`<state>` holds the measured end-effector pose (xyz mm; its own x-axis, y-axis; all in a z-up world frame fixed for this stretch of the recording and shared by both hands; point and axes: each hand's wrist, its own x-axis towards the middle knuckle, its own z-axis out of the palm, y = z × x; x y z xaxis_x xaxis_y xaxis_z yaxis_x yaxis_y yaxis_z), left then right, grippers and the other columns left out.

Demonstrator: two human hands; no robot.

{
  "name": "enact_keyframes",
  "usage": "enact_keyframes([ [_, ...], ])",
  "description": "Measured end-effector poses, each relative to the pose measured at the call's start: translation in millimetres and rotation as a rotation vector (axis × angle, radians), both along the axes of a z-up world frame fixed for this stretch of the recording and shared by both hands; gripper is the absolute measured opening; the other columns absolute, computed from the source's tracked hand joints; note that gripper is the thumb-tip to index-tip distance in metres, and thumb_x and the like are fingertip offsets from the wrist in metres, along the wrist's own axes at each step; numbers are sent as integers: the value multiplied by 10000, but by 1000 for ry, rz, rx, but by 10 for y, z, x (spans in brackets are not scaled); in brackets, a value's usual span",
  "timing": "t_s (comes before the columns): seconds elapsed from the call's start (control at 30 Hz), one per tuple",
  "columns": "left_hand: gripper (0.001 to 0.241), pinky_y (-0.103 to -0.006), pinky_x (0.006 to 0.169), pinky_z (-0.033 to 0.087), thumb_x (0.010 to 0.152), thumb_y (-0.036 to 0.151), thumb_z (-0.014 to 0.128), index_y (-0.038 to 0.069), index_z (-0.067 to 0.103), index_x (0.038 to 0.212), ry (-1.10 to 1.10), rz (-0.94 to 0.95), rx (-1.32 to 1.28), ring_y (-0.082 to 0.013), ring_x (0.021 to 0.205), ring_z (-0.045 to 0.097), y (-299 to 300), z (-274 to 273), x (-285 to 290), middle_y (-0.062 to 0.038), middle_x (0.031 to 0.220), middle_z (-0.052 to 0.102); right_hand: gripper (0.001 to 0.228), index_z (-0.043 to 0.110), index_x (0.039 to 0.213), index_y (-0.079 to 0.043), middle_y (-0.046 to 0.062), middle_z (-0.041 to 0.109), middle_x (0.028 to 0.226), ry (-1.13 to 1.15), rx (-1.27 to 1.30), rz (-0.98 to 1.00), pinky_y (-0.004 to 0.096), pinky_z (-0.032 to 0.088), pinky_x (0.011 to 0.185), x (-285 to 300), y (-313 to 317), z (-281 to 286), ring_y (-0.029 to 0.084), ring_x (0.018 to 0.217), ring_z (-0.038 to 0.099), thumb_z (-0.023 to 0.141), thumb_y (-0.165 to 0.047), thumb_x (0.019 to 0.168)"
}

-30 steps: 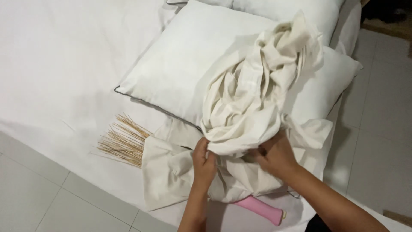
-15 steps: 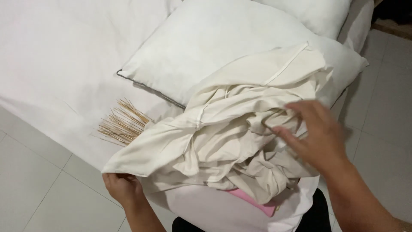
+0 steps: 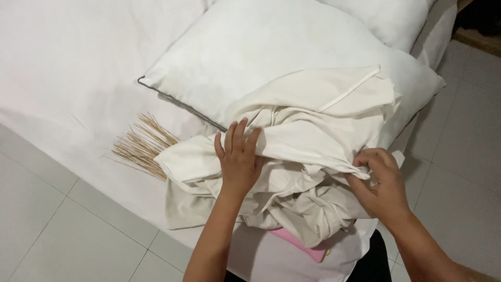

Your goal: The person unfolds a white pillowcase on a bed and then inserts a white pillow into it. They adjust the fabric and corners to fit the pillow inside the case properly.

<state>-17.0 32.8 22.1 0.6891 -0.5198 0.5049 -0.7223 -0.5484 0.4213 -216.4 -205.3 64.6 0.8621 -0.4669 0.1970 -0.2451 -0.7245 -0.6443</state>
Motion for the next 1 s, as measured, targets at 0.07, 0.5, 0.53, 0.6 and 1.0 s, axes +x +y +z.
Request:
enact_keyframes([
  [0.07,595,-612,1147,245,708,125,752,118,600,1283,-41,-1,34,-353,1382,440,-72,33,49,-121,1467,491,282,648,1011,-59,93,614,1132,-26,23,5,378,488,950,-37,-32,-60,247,1086,615,786,-96,768],
  [0.5,329,-404,770,552,877,70,595,14,678,1191,814,-356,-287,-394,894,717,64,366,-1065,-222,973,729,651,627,1318,-86,263,412,1500,42,-93,110,539,396,1067,197,463,98,440,1350,435,796,-191,698],
  [0.53,329,-404,770,552,877,70,595,14,678,1191,807,-361,-286,-394,894,717,102,373,-1202,-222,973,729,651,627,1318,-86,263,412,1500,34,-95,106,539,396,1067,177,474,46,440,1350,435,796,-191,698],
  [0.6,242,-377,727,538,915,85,616,7,679,1135,972,-315,-268,-340,808,713,195,396,-1497,-201,880,714,426,694,1083,-156,164,476,1435,127,-136,139,516,399,1091,124,506,-44,416,1322,471,823,-139,678],
  [1.0,280,-325,669,549,797,14,537,8,697,1027,803,-166,-534,-213,708,705,407,2065,-1449,-130,799,744,712,438,1302,-219,48,590,1307,304,844,570,323,429,1073,-83,838,1487,163,1280,548,848,-65,740],
])
